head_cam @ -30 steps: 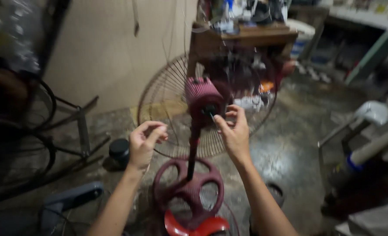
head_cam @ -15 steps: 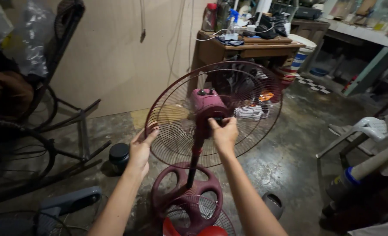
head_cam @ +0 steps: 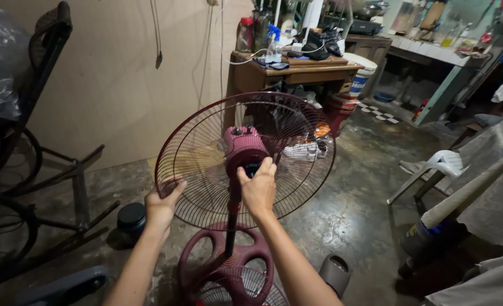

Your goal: The person removes the front grille and fan blade from a standing electric fan, then reattaches the blade and grille. They manipulate the central hub nut and align the components by hand.

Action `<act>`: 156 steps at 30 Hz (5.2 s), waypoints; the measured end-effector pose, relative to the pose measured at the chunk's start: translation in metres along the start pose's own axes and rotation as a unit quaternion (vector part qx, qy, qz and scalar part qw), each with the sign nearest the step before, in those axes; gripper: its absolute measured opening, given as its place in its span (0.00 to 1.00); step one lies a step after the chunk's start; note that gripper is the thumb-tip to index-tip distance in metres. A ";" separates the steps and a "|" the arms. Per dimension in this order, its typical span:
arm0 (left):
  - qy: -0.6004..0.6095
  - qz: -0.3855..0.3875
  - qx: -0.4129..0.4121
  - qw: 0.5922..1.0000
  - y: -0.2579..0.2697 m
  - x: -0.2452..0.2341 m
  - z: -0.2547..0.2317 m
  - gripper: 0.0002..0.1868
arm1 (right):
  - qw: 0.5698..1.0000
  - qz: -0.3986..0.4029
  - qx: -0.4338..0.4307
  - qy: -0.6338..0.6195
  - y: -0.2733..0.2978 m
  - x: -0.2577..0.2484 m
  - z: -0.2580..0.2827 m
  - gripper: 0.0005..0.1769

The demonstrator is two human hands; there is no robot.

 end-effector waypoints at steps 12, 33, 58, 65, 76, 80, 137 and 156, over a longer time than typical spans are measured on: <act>-0.129 -0.016 -0.009 0.991 -0.021 0.005 0.022 0.13 | 1.000 0.003 -0.027 -0.014 0.001 0.004 0.002 0.33; 0.035 -0.065 0.110 0.991 -0.041 0.013 0.066 0.16 | 0.976 -0.028 -0.216 -0.009 0.004 0.007 0.002 0.29; -0.093 -0.142 0.044 0.985 -0.004 0.009 0.008 0.19 | 0.998 -0.033 0.007 -0.060 -0.010 0.005 -0.015 0.27; -0.229 -0.157 -0.006 0.961 -0.016 0.004 0.028 0.32 | 0.995 -0.042 0.039 -0.082 -0.011 0.001 -0.014 0.30; -0.168 -0.156 0.050 0.972 -0.009 0.006 0.018 0.26 | 1.000 -0.023 0.014 0.007 -0.002 -0.009 0.011 0.35; -0.086 -0.154 0.089 0.980 -0.013 0.006 0.021 0.18 | 0.991 -0.010 0.131 -0.028 -0.002 -0.009 0.006 0.33; -0.193 -0.179 0.031 0.964 -0.003 0.003 0.003 0.27 | 0.990 -0.056 0.085 -0.103 -0.026 0.015 -0.043 0.34; -0.104 -0.168 0.081 0.977 0.001 0.007 -0.008 0.14 | 0.959 -0.123 -0.256 -0.017 -0.012 -0.001 -0.012 0.40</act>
Point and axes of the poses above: each hand's wrist, its own y-axis away from the middle knuckle, its own x-axis out of the palm, z = x × y, the point moved 6 cm from there along -y, towards the middle knuckle, and after that the axes turned 15 degrees about -y, right-handed, at the moved point
